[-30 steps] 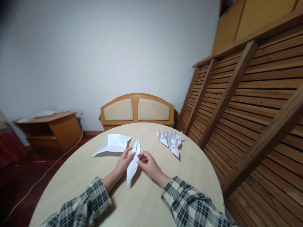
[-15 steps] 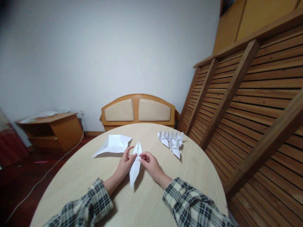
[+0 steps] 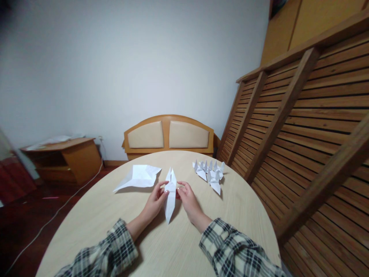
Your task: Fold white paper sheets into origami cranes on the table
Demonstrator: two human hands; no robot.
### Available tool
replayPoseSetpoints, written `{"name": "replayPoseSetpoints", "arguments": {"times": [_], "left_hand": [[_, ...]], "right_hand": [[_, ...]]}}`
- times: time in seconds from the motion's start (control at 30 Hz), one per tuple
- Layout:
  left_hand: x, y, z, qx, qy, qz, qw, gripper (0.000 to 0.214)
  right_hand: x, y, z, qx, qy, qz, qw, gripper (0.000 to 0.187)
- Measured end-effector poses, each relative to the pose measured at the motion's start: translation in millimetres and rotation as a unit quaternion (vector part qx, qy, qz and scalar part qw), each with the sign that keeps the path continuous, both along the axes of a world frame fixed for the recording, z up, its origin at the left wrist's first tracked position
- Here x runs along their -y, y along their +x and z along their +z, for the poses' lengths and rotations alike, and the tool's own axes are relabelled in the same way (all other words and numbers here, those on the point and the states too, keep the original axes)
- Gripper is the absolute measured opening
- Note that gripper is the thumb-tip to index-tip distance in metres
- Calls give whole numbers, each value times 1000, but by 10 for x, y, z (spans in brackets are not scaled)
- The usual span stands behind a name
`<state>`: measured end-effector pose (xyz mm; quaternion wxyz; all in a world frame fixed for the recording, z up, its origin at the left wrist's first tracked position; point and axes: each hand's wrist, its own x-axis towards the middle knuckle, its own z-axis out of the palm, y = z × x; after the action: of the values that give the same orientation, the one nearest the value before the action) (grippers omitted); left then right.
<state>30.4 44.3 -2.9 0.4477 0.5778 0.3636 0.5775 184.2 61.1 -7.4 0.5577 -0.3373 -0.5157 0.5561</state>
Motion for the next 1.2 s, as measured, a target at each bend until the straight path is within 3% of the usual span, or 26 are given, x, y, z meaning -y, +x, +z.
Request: {"name": "replayPoseSetpoints", "arguments": {"times": [0.13, 0.4, 0.6, 0.7, 0.87, 1.07, 1.2], "left_hand": [[4, 1, 3, 8, -5, -13, 1000, 46], [22, 42, 17, 10, -61, -29, 998, 54], [3, 48, 27, 39, -79, -38, 995, 59], [-12, 37, 28, 59, -96, -34, 993, 58], [-16, 18, 33, 81, -106, -39, 990, 57], [-1, -3, 76, 99, -125, -3, 987, 53], [-27, -4, 73, 151, -133, 8, 979, 53]], "right_hand": [[3, -3, 28, 11, 16, 18, 1000, 41], [-2, -3, 13, 87, 111, -33, 989, 34], [114, -12, 68, 188, 227, -44, 955, 28], [118, -12, 32, 211, 249, -56, 944, 36], [77, 24, -17, 242, 252, -137, 927, 50], [44, 66, -2, 298, 252, -242, 888, 34], [109, 61, 52, 371, 277, -228, 857, 25]]}}
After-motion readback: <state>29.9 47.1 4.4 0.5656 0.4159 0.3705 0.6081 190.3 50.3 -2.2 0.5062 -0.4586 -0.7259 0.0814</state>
